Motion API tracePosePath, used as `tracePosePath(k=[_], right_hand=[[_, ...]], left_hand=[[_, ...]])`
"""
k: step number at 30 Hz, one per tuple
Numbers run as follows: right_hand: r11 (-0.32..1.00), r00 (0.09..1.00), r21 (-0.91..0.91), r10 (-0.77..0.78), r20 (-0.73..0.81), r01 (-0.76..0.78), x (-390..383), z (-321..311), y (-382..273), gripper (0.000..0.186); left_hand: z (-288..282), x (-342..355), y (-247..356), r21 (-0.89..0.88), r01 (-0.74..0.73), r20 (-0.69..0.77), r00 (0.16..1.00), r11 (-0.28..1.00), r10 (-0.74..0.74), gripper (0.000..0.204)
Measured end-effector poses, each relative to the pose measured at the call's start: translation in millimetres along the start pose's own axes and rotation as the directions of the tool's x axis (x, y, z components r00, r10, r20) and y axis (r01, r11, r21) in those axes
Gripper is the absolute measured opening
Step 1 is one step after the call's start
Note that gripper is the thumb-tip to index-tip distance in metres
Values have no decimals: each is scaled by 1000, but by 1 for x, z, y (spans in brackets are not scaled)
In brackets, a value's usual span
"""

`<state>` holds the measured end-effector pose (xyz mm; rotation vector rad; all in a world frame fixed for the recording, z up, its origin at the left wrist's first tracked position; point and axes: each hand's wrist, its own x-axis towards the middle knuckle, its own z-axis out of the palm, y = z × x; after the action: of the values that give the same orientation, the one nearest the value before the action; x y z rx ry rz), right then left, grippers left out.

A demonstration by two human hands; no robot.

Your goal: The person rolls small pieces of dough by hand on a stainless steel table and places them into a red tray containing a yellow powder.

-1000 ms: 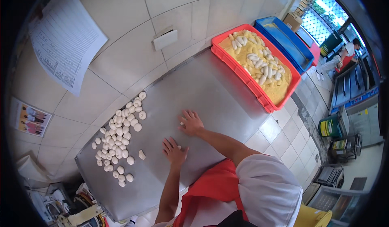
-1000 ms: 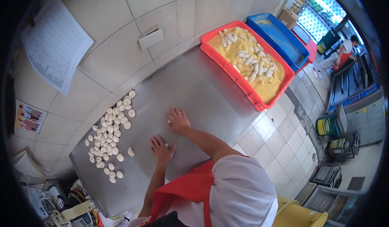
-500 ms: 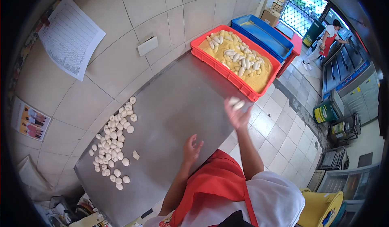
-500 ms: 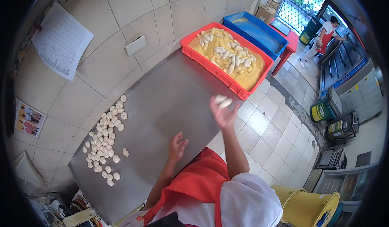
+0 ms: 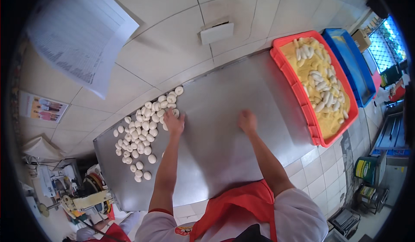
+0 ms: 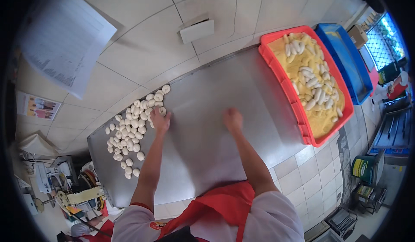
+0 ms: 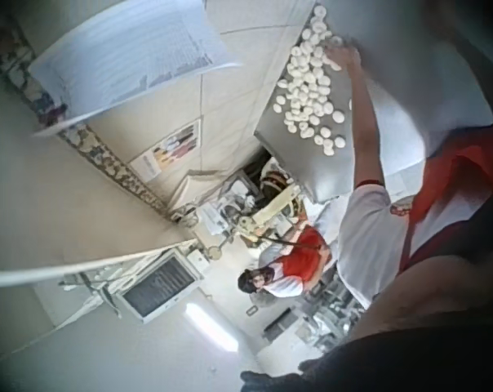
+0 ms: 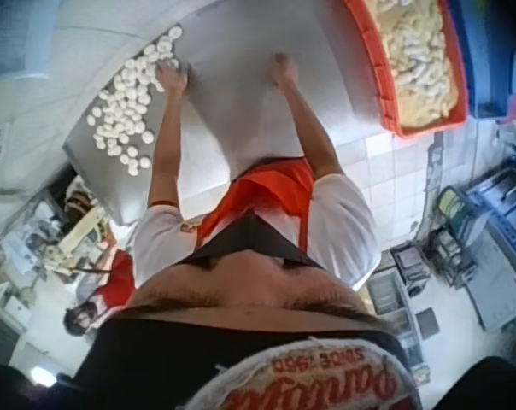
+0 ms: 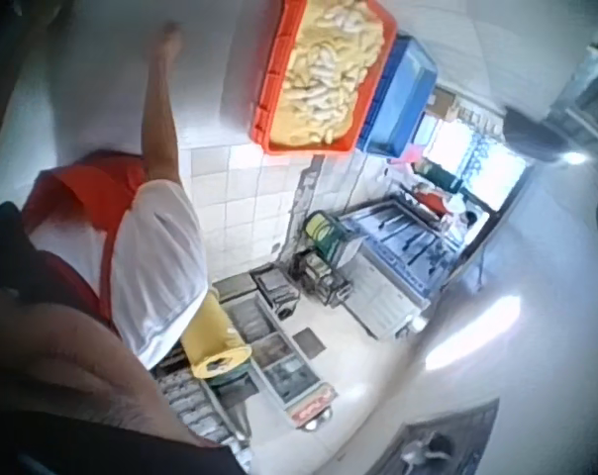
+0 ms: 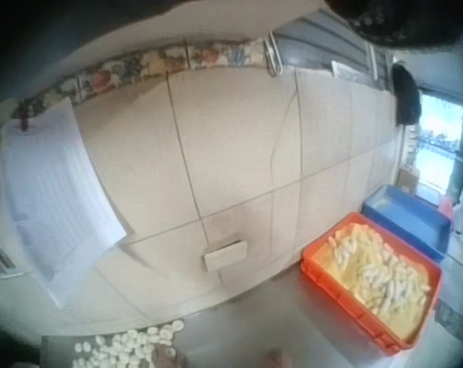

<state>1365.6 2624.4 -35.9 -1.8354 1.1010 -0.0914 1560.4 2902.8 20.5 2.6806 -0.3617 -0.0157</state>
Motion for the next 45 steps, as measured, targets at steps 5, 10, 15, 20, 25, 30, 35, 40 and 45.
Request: tracePosePath(k=[5,10,15,20,25,30,35,40,45], right_hand=[[867,869,-210,-374,324,452,22,122,-166,33],[929,941,-187,-288,180,320,26,200,-237,40],[968,981,162,-195,11,191,49,193,-223,28],[936,933,-12,-350,80,352,-69,111,-85,21],[771,811,-258,-573,120,582,-191,-17,90,18],[680,785,-409,-593,182,609,-277,-40,136,44],[687,905,-592,-357,230,422,-262,-17,73,81],[641,951,-706,-260,170,301,-166,14,-9,86],[664,944,-675,-278,178,323,-49,42,-104,79]], left_hand=[[-1,7,-27,-165,235,-5,971,958,-239,59],[4,-87,-16,-423,124,-77,982,898,-172,42],[1,-233,-12,-421,93,-61,990,902,-130,29],[-38,-361,-69,-482,245,-125,931,841,-343,17],[-41,-406,-98,-446,0,-35,999,895,-18,28],[-38,-410,-67,-329,-284,196,912,901,359,88],[-14,-334,-58,28,-351,287,900,936,329,99],[-4,-216,-9,253,-287,279,936,924,214,98],[21,-110,8,274,-131,127,987,953,99,93]])
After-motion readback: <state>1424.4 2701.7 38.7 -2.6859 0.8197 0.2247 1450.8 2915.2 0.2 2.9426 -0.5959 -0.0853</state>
